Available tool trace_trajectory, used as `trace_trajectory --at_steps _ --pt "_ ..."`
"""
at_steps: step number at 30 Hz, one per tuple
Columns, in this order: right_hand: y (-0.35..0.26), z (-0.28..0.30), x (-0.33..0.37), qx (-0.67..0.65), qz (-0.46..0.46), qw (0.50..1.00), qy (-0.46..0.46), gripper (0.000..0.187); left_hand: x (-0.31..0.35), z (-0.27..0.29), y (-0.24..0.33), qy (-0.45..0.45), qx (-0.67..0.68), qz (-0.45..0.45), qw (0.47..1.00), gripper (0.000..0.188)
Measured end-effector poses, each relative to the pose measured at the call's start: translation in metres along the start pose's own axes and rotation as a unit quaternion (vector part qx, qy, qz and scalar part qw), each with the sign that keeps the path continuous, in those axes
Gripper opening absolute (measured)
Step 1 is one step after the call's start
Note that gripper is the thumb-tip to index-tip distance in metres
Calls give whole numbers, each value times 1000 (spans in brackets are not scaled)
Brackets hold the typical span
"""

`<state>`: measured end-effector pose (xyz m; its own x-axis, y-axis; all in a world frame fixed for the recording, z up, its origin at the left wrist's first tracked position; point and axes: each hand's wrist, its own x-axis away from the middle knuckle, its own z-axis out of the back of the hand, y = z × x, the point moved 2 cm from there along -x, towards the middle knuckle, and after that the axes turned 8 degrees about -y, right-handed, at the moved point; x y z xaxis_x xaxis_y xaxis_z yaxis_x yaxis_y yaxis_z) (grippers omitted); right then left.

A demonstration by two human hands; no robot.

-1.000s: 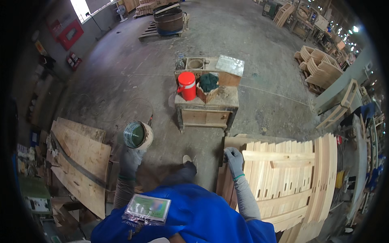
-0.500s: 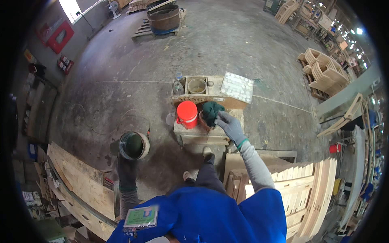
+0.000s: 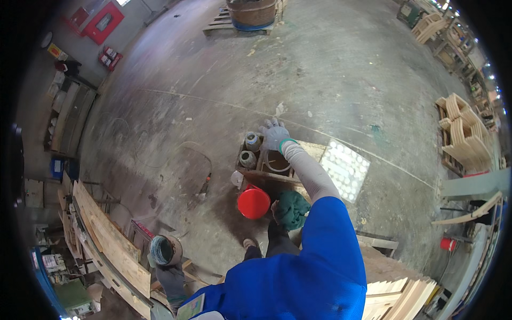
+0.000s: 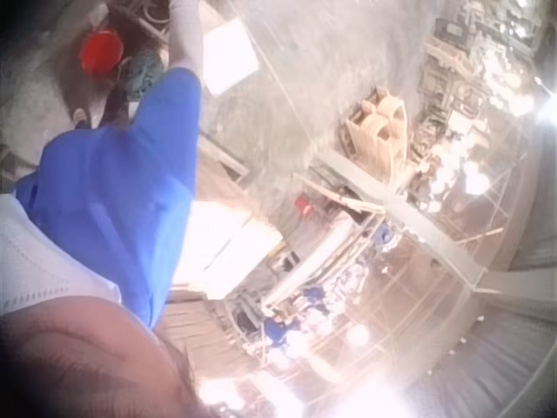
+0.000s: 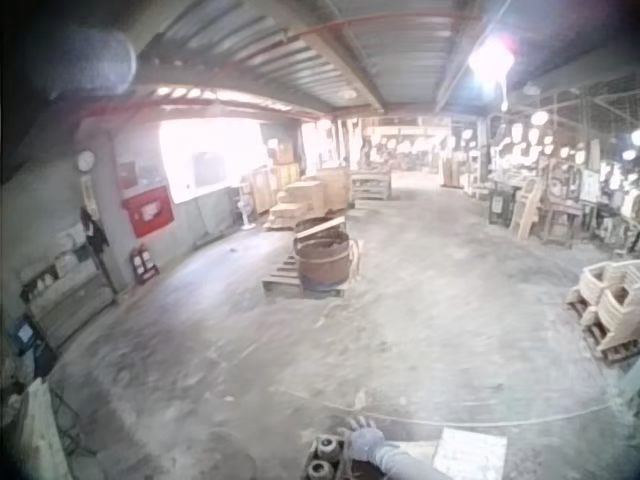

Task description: The person applies a finish to wooden slats using a brush. They then mix a yellow liquid with water in a container and stir it with a power drill. Finally, they apply the mixed finish to the wooden slats.

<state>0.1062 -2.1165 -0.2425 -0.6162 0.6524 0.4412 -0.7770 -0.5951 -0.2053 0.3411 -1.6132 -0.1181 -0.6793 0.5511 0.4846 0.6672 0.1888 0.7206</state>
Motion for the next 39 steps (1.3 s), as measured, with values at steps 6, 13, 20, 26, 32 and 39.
trace_trajectory --at_steps 6,13,20,26,32,39 --pt "-3 -11 -45 -42 90 992 -71 94 24 -15 -12 42 -265 -90 959 39" --pt "-4 -14 -45 -60 154 986 5 73 -5 -55 -19 24 15 18 999 39" --pt "-16 29 -16 -160 160 974 20 67 -24 -103 -15 -13 -67 37 997 42" --pt "-34 172 75 -348 255 891 141 69 -30 -117 -14 -63 -107 43 991 45" --pt "-65 280 214 -505 415 664 363 79 -39 -148 -9 -203 -170 23 964 49" --pt "-121 268 314 -65 270 798 535 68 8 -197 31 -370 -503 -242 742 49"
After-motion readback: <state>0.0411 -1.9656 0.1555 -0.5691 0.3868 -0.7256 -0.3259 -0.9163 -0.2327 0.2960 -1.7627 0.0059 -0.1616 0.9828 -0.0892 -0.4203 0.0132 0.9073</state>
